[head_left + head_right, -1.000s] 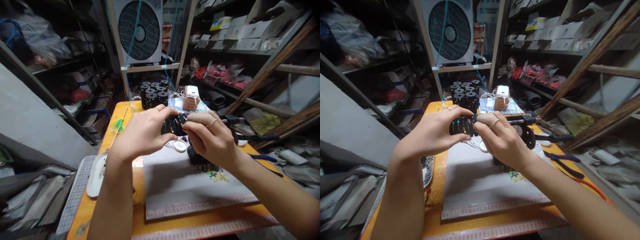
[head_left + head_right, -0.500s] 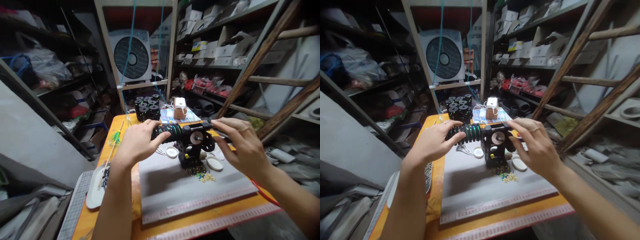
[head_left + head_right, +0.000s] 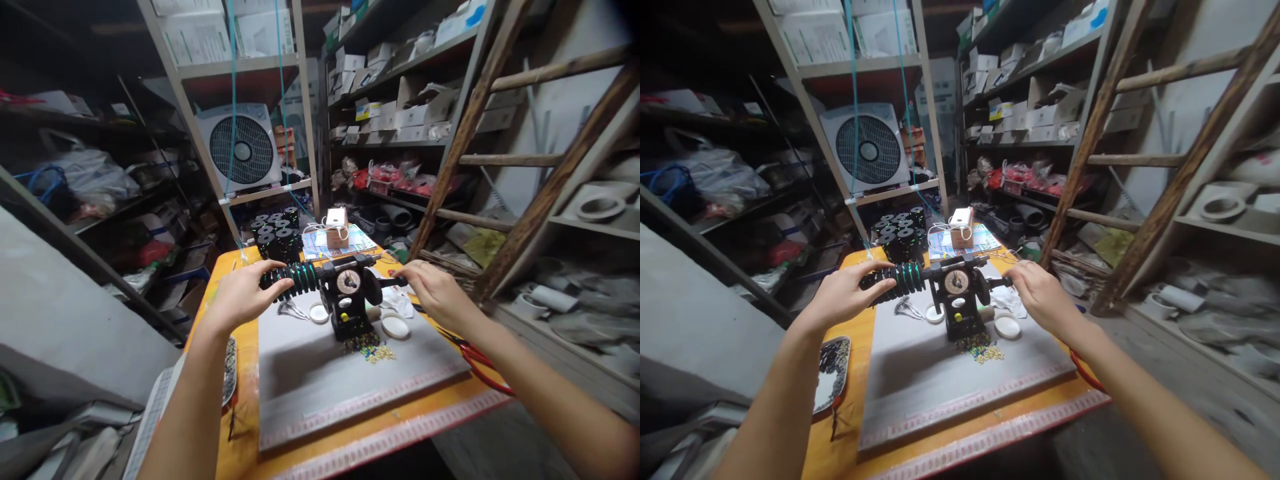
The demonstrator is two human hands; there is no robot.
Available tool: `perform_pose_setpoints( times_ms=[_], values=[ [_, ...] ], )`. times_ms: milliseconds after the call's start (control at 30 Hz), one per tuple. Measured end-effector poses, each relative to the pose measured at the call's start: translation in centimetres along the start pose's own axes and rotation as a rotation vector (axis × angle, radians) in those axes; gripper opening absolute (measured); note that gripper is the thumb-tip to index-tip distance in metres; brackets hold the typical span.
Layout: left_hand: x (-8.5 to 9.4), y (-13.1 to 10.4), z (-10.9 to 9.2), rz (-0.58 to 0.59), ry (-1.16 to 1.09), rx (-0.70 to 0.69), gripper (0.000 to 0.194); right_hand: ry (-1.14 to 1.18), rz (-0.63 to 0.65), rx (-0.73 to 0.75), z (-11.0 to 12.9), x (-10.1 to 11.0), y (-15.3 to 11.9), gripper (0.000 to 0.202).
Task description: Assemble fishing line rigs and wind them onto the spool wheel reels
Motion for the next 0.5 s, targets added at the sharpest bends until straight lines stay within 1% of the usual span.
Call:
perform_pose_setpoints(
  times_ms=[67, 100, 200, 233, 333, 433, 500],
  values=[
    [0.1, -0.5, 0.7, -0.07, -0.06, -0.016, 0.037, 0.009, 0.003, -0.001, 0.2, 0.1, -0.4, 0.034],
    [0.1, -0.9, 1.2, -0.127, -0.097, -0.011, 0.036, 0.01, 0.002, 0.001, 0.3, 0.1, -0.6, 0.033],
    [0.0, -2.7, 3.5, -0.324, -0.209, 0.08, 0.038, 0.028, 0.009, 0.024, 0.5, 0.0, -1.5, 0.031],
    [-0.4, -3.4, 4.2, -0.351, -0.243, 0.109, 0.037, 0.035, 0.008, 0.031, 0.5, -0.1, -1.7, 0.031],
    [-2.0, -4.9, 5.8, -0.377, -0.347, 0.168, 0.037, 0.057, -0.004, 0.035, 0.4, -0.6, -2.5, 0.03],
    [-3.6, -5.6, 6.5, -0.435, -0.457, 0.254, 0.042, 0.08, -0.012, 0.034, 0.2, -1.1, -2.9, 0.027],
    [-4.3, -5.7, 6.5, -0.429, -0.509, 0.283, 0.041, 0.095, -0.01, 0.042, 0.1, -1.3, -3.2, 0.024]
  ],
)
Point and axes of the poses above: each hand's wrist, its own y-axis towards the middle knuckle, its own x-axis out of the back of the hand, z = x × y, the point moved 2 cm from there along y, towards the middle knuckle, and after that the axes turned 10 degrees about x, right-handed, at the moved point
